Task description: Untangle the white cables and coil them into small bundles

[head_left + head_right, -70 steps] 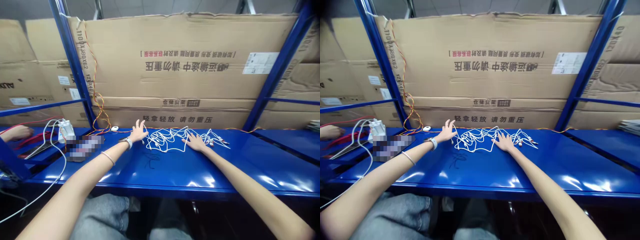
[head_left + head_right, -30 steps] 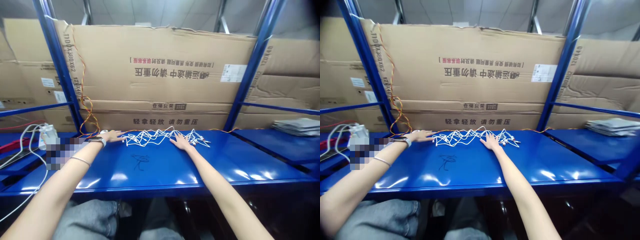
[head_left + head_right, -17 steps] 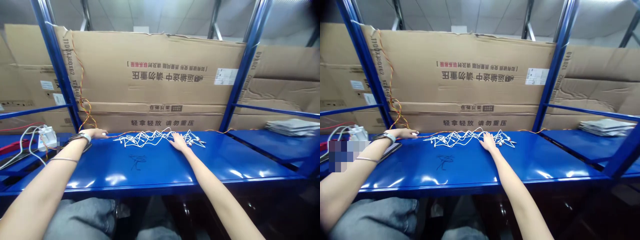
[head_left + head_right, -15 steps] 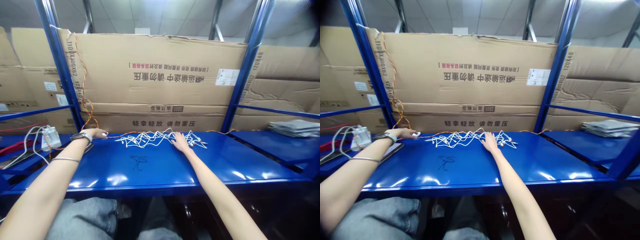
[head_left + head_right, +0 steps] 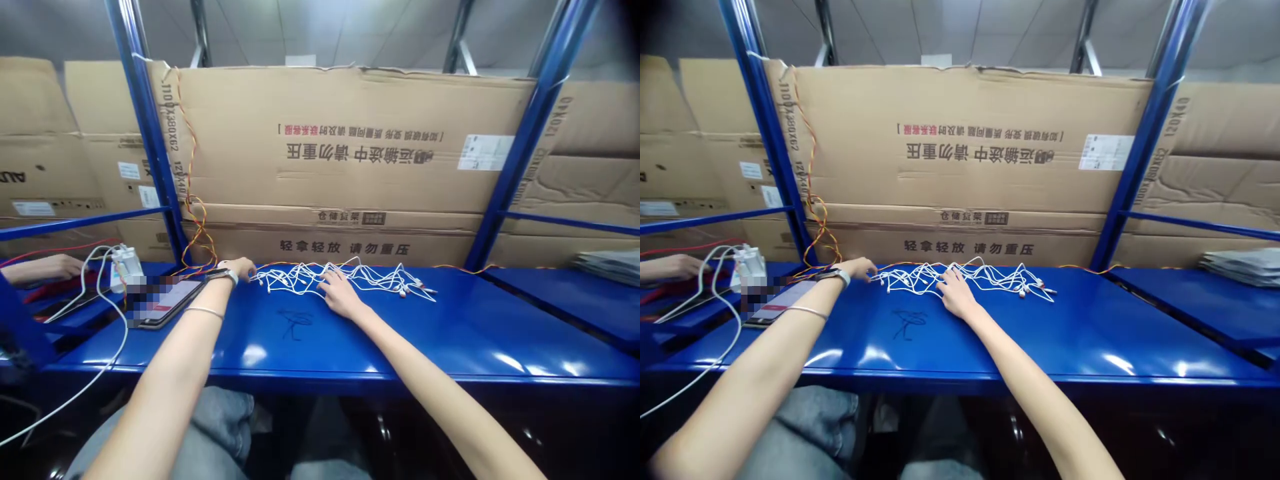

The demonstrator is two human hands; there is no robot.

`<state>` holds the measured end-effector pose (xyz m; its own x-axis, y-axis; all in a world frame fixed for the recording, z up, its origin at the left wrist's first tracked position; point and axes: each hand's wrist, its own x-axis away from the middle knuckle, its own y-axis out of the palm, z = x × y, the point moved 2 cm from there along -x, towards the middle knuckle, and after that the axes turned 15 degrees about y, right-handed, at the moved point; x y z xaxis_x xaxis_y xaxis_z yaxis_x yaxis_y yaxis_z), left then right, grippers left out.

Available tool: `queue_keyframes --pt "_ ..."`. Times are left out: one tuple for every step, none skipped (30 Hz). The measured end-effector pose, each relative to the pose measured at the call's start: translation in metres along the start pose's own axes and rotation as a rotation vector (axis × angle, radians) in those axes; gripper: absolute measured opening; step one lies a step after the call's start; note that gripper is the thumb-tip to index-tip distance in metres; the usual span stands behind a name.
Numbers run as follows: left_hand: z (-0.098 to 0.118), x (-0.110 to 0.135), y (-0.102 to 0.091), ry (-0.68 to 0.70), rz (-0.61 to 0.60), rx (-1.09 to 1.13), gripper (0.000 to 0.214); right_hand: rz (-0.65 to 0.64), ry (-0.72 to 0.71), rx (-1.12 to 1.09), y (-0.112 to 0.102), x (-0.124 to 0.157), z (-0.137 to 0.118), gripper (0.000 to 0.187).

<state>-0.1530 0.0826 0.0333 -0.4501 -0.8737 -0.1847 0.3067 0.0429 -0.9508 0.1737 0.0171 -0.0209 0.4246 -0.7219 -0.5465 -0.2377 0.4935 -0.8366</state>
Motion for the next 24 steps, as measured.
queue_keyframes --pt "0.002 -0.002 0.001 -0.01 -0.018 -0.004 0.012 -0.031 -0.009 -0.015 -0.001 0.0 -0.003 0.026" --pt "0.005 -0.003 0.0 -0.015 -0.044 -0.017 0.01 -0.057 -0.011 -0.036 -0.002 0.0 -0.004 0.024" --pt "0.007 -0.003 -0.002 -0.015 -0.053 -0.023 0.008 -0.079 -0.006 -0.059 -0.004 0.0 -0.005 0.024" --pt "0.01 -0.003 -0.005 -0.01 -0.03 -0.007 0.006 -0.097 0.002 -0.078 -0.005 0.0 -0.005 0.026" --pt "0.013 -0.003 -0.01 -0.004 0.018 0.032 0.006 -0.115 0.016 -0.09 -0.006 0.0 -0.004 0.026" --pt "0.017 -0.003 -0.016 -0.001 0.087 0.097 0.007 -0.127 0.04 -0.098 -0.006 -0.001 -0.003 0.024" --pt "0.02 -0.002 -0.022 -0.001 0.175 0.198 0.01 -0.133 0.073 -0.107 -0.005 -0.003 -0.001 0.022" --pt "0.024 -0.001 -0.028 -0.011 0.266 0.333 0.013 -0.132 0.116 -0.125 -0.003 -0.004 0.001 0.02" --pt "0.027 -0.001 -0.033 -0.029 0.35 0.487 0.016 -0.122 0.173 -0.159 -0.001 -0.007 0.003 0.02" --pt "0.03 0.0 -0.037 -0.051 0.416 0.632 0.017 -0.107 0.242 -0.214 0.002 -0.009 0.006 0.02" --pt "0.033 0.0 -0.04 -0.069 0.467 0.74 0.019 -0.091 0.314 -0.284 0.004 -0.011 0.007 0.021" --pt "0.035 0.0 -0.043 -0.081 0.511 0.83 0.02 -0.075 0.378 -0.36 0.007 -0.013 0.008 0.022" --pt "0.037 -0.001 -0.044 -0.082 0.553 0.915 0.021 -0.06 0.429 -0.431 0.009 -0.015 0.006 0.022" --pt "0.039 -0.001 -0.045 -0.071 0.59 1.004 0.023 -0.046 0.459 -0.494 0.011 -0.017 0.003 0.021" --pt "0.04 -0.002 -0.045 -0.054 0.618 1.104 0.024 -0.038 0.462 -0.547 0.012 -0.019 -0.002 0.02" --pt "0.041 -0.003 -0.045 -0.041 0.642 1.219 0.026 -0.037 0.439 -0.593 0.012 -0.022 -0.009 0.019" --pt "0.042 -0.004 -0.045 -0.034 0.658 1.321 0.028 -0.045 0.401 -0.639 0.012 -0.024 -0.017 0.019" --pt "0.043 -0.005 -0.044 -0.038 0.666 1.384 0.031 -0.056 0.361 -0.689 0.011 -0.026 -0.026 0.019" --pt "0.043 -0.006 -0.043 -0.052 0.667 1.393 0.032 -0.074 0.33 -0.751 0.01 -0.029 -0.035 0.02" --pt "0.044 -0.007 -0.041 -0.073 0.663 1.365 0.033 -0.101 0.317 -0.837 0.008 -0.031 -0.042 0.021" --pt "0.046 -0.007 -0.038 -0.097 0.643 1.307 0.033 -0.133 0.32 -0.936 0.007 -0.033 -0.048 0.023" --pt "0.048 -0.008 -0.034 -0.117 0.604 1.237 0.032 -0.167 0.331 -1.031 0.006 -0.035 -0.052 0.026" --pt "0.051 -0.01 -0.03 -0.131 0.55 1.17 0.03 -0.2 0.344 -1.119 0.005 -0.036 -0.054 0.03" --pt "0.055 -0.011 -0.025 -0.141 0.491 1.117 0.027 -0.226 0.358 -1.199 0.004 -0.037 -0.054 0.034"
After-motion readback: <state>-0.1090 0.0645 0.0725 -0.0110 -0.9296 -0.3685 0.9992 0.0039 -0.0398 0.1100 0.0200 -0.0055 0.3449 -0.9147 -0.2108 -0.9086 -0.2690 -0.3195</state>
